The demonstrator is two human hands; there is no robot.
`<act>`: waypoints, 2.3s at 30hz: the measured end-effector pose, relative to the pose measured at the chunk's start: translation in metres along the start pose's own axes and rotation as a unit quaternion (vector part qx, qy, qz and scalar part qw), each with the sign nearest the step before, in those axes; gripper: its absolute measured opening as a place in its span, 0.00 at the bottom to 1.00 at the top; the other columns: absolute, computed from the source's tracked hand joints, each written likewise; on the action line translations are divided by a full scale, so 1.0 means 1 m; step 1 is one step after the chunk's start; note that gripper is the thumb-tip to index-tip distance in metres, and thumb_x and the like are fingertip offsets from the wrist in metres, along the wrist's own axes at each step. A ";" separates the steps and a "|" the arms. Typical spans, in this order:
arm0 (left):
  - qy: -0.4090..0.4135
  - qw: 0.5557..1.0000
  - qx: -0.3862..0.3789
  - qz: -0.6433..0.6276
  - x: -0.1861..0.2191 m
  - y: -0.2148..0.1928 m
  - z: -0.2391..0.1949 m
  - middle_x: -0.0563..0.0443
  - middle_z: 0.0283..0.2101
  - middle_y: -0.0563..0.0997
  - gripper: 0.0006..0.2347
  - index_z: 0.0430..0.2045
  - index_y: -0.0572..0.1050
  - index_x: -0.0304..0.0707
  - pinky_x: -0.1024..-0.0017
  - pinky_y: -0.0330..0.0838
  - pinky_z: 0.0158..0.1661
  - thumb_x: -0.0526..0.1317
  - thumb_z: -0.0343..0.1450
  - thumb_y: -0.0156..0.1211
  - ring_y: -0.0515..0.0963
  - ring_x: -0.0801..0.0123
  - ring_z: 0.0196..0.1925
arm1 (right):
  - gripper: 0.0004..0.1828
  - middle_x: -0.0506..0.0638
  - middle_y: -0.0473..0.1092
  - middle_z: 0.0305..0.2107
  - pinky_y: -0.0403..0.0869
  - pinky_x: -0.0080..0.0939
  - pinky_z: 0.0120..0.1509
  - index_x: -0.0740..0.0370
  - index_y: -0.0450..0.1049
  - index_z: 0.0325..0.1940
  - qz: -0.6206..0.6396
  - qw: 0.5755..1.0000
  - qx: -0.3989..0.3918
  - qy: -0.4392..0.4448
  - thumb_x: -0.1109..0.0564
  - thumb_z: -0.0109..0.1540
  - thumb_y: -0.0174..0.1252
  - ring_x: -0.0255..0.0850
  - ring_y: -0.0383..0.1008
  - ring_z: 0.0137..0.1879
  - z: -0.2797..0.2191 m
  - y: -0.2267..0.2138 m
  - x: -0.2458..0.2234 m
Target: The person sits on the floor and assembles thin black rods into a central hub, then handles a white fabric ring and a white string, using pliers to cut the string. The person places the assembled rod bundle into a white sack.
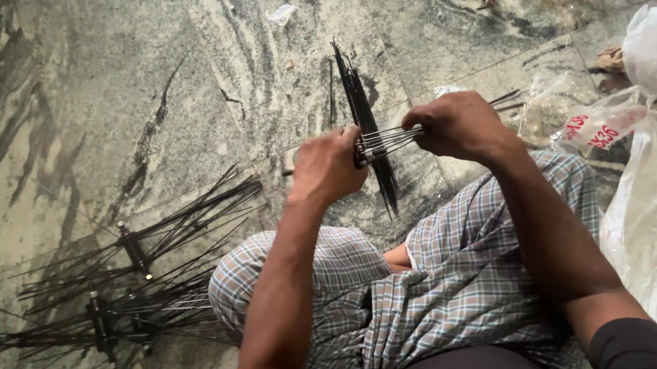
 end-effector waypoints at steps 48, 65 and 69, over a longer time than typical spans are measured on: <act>-0.039 0.899 -0.098 -0.426 0.011 0.097 0.084 0.43 0.46 0.83 0.39 0.60 0.66 0.33 0.63 0.77 0.53 0.49 0.56 0.78 0.84 0.61 0.48 | 0.17 0.41 0.58 0.21 0.64 0.39 0.33 0.56 0.69 0.45 0.848 0.394 0.276 0.221 0.40 0.70 0.54 0.33 0.59 0.26 0.038 0.131 0.110; -0.121 0.580 0.010 -0.806 -0.012 0.126 0.086 0.36 0.42 0.78 0.41 0.48 0.74 0.24 0.60 0.84 0.31 0.72 0.64 0.55 0.82 0.57 0.42 | 0.07 0.48 0.68 0.27 0.75 0.43 0.42 0.61 0.71 0.49 0.689 0.612 0.385 -0.042 0.57 0.72 0.59 0.37 0.70 0.33 0.016 0.006 0.027; -0.161 0.578 0.003 -0.800 -0.007 0.129 0.080 0.36 0.41 0.79 0.41 0.49 0.73 0.25 0.62 0.85 0.31 0.73 0.65 0.51 0.82 0.56 0.41 | 0.07 0.51 0.72 0.31 0.77 0.45 0.48 0.66 0.70 0.49 0.648 0.675 0.351 -0.035 0.63 0.69 0.60 0.39 0.74 0.37 0.019 0.018 0.006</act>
Point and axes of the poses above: each hand's wrist, its own z-axis towards the middle knuckle, its own y-axis out of the palm, x = y × z, the point moved 3 cm from there along z, towards the middle knuckle
